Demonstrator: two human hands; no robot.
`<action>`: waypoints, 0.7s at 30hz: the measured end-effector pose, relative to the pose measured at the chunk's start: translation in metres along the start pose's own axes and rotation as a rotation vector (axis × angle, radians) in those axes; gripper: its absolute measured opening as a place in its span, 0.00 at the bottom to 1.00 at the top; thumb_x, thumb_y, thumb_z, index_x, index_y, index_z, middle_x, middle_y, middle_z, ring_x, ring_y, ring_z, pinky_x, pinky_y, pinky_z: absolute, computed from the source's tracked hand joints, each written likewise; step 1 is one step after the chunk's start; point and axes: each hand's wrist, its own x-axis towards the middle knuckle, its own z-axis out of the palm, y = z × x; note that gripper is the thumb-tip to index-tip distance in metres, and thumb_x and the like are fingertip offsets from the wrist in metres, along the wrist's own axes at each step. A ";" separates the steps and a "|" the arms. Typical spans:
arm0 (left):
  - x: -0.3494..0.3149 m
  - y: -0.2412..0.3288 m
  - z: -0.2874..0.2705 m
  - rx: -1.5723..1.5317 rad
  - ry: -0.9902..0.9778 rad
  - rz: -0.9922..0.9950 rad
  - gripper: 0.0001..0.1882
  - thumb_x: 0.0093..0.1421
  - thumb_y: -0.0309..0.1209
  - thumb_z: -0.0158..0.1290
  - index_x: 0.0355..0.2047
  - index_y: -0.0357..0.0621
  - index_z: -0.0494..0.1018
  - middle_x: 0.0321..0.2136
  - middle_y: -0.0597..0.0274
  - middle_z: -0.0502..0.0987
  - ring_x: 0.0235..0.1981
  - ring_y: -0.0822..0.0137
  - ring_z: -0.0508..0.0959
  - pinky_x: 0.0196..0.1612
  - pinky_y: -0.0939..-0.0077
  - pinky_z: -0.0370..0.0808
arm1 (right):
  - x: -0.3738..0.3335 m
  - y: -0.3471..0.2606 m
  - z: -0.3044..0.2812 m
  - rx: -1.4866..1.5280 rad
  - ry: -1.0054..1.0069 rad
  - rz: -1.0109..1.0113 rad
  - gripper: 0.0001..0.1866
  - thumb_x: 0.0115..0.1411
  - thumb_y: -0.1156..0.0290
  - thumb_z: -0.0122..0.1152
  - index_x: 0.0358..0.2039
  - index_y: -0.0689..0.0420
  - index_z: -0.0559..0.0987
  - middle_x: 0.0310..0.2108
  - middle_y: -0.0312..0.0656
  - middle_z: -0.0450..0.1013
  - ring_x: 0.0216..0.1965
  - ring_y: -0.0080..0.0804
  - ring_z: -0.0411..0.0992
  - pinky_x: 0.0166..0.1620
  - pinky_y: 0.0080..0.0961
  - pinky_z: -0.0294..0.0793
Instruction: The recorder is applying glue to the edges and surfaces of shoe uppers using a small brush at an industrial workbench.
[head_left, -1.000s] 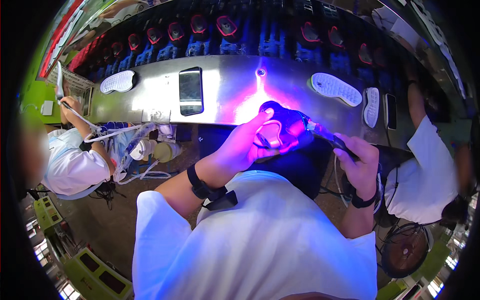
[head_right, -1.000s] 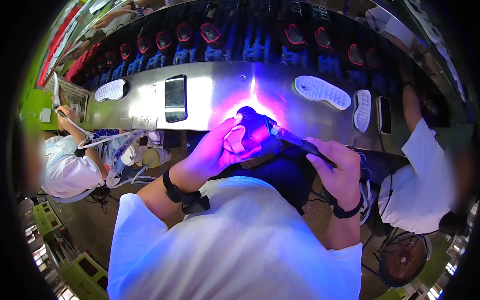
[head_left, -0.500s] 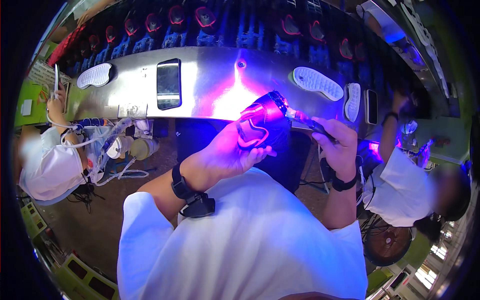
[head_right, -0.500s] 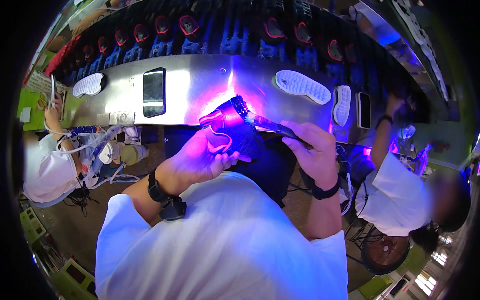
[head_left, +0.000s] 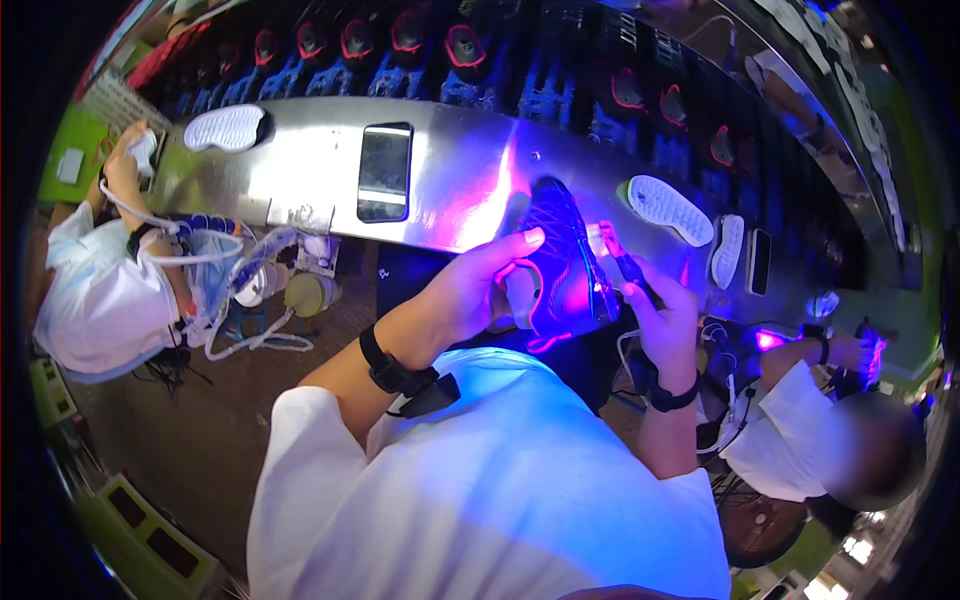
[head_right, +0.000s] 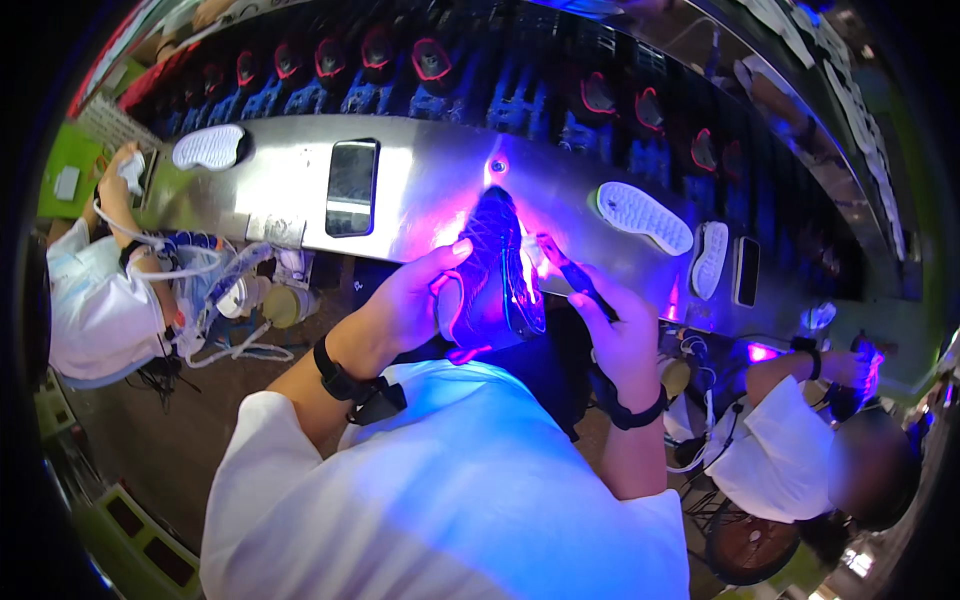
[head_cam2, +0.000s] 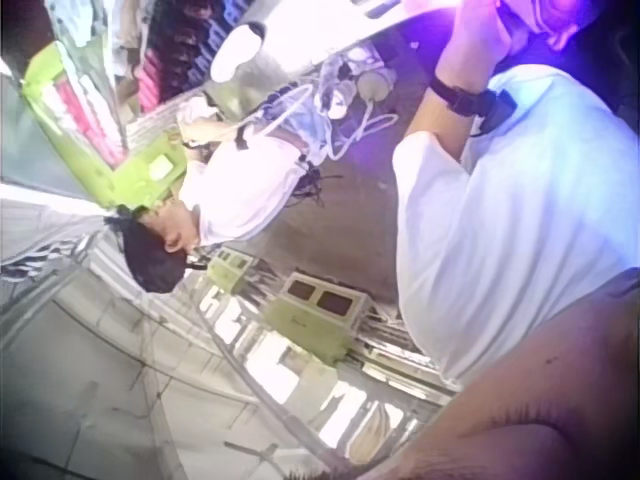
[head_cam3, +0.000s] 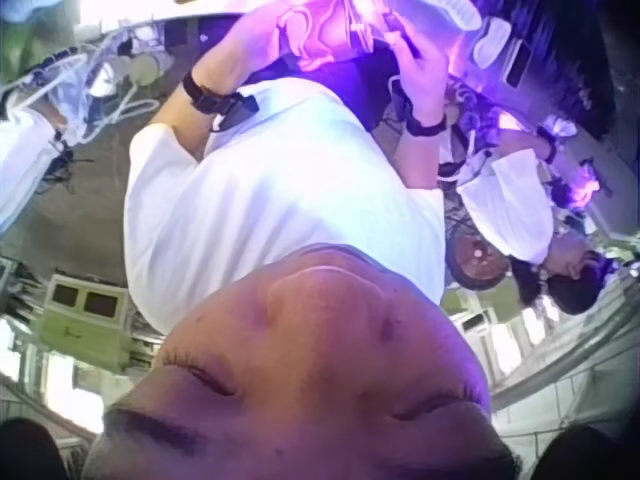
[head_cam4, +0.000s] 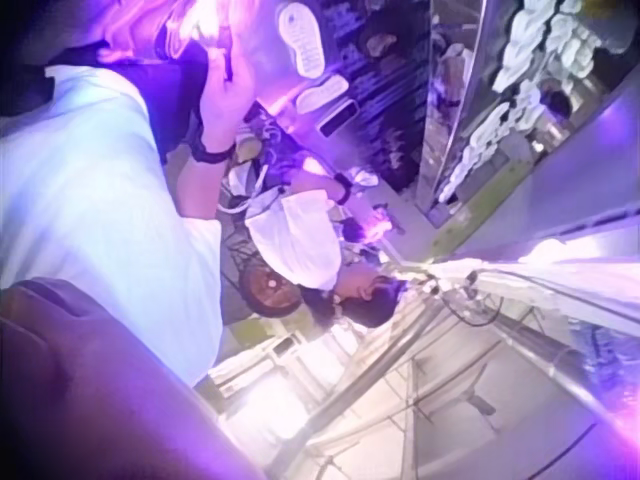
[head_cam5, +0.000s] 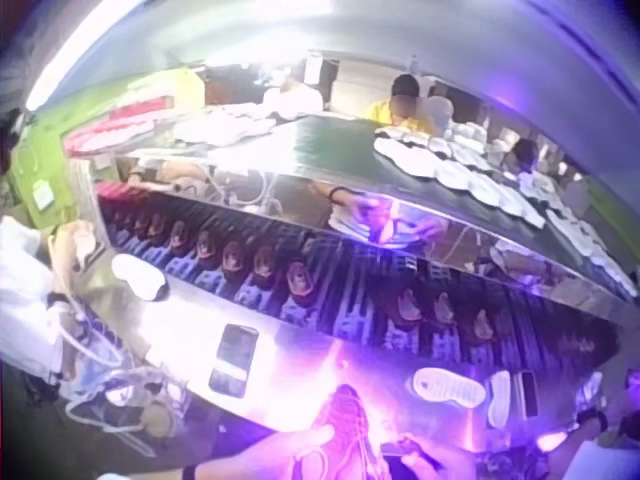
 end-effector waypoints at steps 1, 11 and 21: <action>0.000 0.005 0.000 0.021 -0.004 -0.013 0.26 0.67 0.43 0.55 0.59 0.41 0.69 0.47 0.59 0.80 0.46 0.65 0.82 0.51 0.66 0.79 | -0.002 0.003 0.005 0.013 0.021 0.000 0.19 0.58 0.78 0.70 0.51 0.63 0.81 0.42 0.44 0.81 0.42 0.28 0.78 0.48 0.25 0.75; 0.017 0.026 0.005 1.714 0.126 1.301 0.38 0.38 0.26 0.66 0.56 0.44 0.78 0.47 0.51 0.74 0.54 0.47 0.77 0.57 0.57 0.76 | -0.033 0.014 -0.032 0.341 0.055 -0.005 0.23 0.62 0.78 0.65 0.58 0.63 0.75 0.49 0.41 0.77 0.49 0.27 0.75 0.54 0.25 0.72; 0.038 0.014 0.053 2.174 -0.370 1.591 0.29 0.41 0.24 0.71 0.47 0.58 0.83 0.50 0.54 0.72 0.52 0.47 0.79 0.51 0.53 0.84 | -0.057 -0.022 -0.081 0.019 0.141 -0.250 0.22 0.53 0.76 0.69 0.51 0.56 0.82 0.39 0.46 0.81 0.37 0.42 0.79 0.43 0.28 0.77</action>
